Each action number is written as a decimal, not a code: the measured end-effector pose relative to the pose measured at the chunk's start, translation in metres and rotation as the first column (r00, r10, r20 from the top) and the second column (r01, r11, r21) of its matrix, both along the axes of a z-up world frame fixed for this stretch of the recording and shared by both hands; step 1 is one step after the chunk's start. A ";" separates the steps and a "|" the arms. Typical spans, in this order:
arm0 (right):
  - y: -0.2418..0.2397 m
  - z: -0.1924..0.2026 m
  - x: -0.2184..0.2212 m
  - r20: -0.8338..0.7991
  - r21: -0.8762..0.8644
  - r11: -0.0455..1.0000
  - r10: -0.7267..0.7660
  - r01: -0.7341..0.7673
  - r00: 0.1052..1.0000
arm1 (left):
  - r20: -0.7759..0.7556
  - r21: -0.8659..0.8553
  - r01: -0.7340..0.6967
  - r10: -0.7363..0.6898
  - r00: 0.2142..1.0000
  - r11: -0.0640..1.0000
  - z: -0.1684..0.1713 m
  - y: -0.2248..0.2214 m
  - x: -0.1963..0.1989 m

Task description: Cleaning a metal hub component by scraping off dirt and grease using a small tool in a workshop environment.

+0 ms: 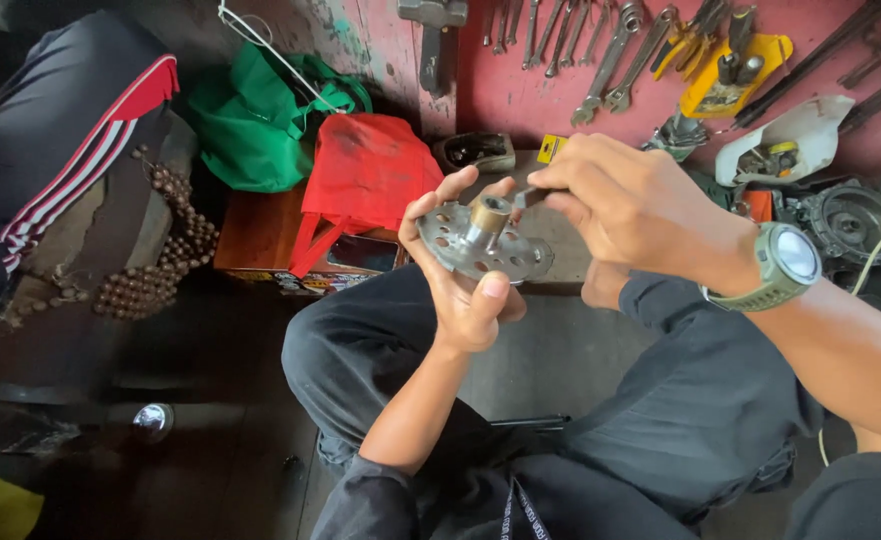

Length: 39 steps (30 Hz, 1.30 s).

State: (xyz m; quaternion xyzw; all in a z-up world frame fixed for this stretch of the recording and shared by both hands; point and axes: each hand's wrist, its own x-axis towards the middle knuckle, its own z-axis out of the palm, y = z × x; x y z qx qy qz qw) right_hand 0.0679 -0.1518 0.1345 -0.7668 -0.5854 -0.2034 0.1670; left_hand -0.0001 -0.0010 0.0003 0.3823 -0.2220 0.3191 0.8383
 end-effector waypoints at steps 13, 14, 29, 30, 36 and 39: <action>0.003 0.008 -0.007 0.142 -0.006 1.000 -0.026 0.027 0.990 | 0.033 0.096 -0.089 0.086 0.996 0.991 0.002 0.004 0.001; 0.004 0.008 -0.009 0.159 -0.012 1.000 0.013 -0.012 0.987 | 0.031 0.091 -0.060 0.057 0.998 0.994 0.003 0.004 0.001; -0.002 0.010 -0.004 0.223 0.002 1.000 0.012 -0.013 0.975 | 0.004 0.120 0.120 -0.121 0.993 0.986 0.007 0.007 -0.005; -0.003 0.010 -0.005 0.200 0.022 0.999 0.037 -0.043 0.979 | 0.004 0.133 0.136 -0.138 0.990 0.982 0.007 0.008 -0.007; -0.003 0.009 0.003 0.255 -0.035 0.999 0.026 -0.018 0.967 | 0.024 0.183 0.080 -0.086 0.996 0.980 0.010 0.009 -0.006; -0.002 0.011 -0.003 0.224 0.003 0.997 0.072 -0.075 0.972 | 0.014 0.185 0.068 -0.072 0.997 0.980 0.012 0.010 -0.008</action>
